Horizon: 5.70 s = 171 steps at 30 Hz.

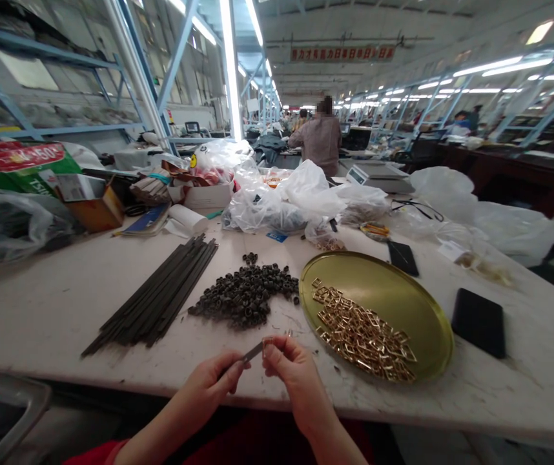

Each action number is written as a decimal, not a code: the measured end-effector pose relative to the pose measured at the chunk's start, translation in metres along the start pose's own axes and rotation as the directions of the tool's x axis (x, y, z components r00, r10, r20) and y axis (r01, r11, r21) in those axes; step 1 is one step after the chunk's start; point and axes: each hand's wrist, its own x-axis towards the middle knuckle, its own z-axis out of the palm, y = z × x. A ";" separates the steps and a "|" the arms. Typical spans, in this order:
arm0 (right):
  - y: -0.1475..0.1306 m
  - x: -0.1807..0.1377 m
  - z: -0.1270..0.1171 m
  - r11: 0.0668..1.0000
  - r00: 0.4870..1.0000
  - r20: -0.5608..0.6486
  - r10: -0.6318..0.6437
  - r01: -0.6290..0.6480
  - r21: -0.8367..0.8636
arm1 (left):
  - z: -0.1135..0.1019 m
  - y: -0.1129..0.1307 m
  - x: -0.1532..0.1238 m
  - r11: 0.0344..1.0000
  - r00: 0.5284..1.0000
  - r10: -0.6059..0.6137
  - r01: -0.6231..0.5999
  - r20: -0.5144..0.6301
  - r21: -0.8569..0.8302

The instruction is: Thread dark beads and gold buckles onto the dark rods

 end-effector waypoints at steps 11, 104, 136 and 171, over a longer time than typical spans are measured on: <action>0.004 -0.017 0.003 0.869 0.950 0.173 0.261 -0.309 0.386 | 0.005 -0.007 -0.005 0.932 0.986 0.161 -0.137 -0.047 0.336; 0.036 -0.054 0.019 0.902 0.974 0.077 0.215 -0.228 0.367 | 0.019 -0.003 -0.027 0.999 0.999 -0.034 0.034 -0.003 -0.034; 0.030 -0.054 0.019 0.961 0.991 0.026 0.128 -0.131 0.242 | 0.014 -0.002 -0.018 0.887 0.984 -0.089 0.148 0.152 -0.438; 0.035 -0.052 0.009 0.997 0.998 -0.059 0.020 -0.016 0.070 | 0.014 0.004 -0.023 0.885 0.978 -0.111 0.178 0.174 -0.431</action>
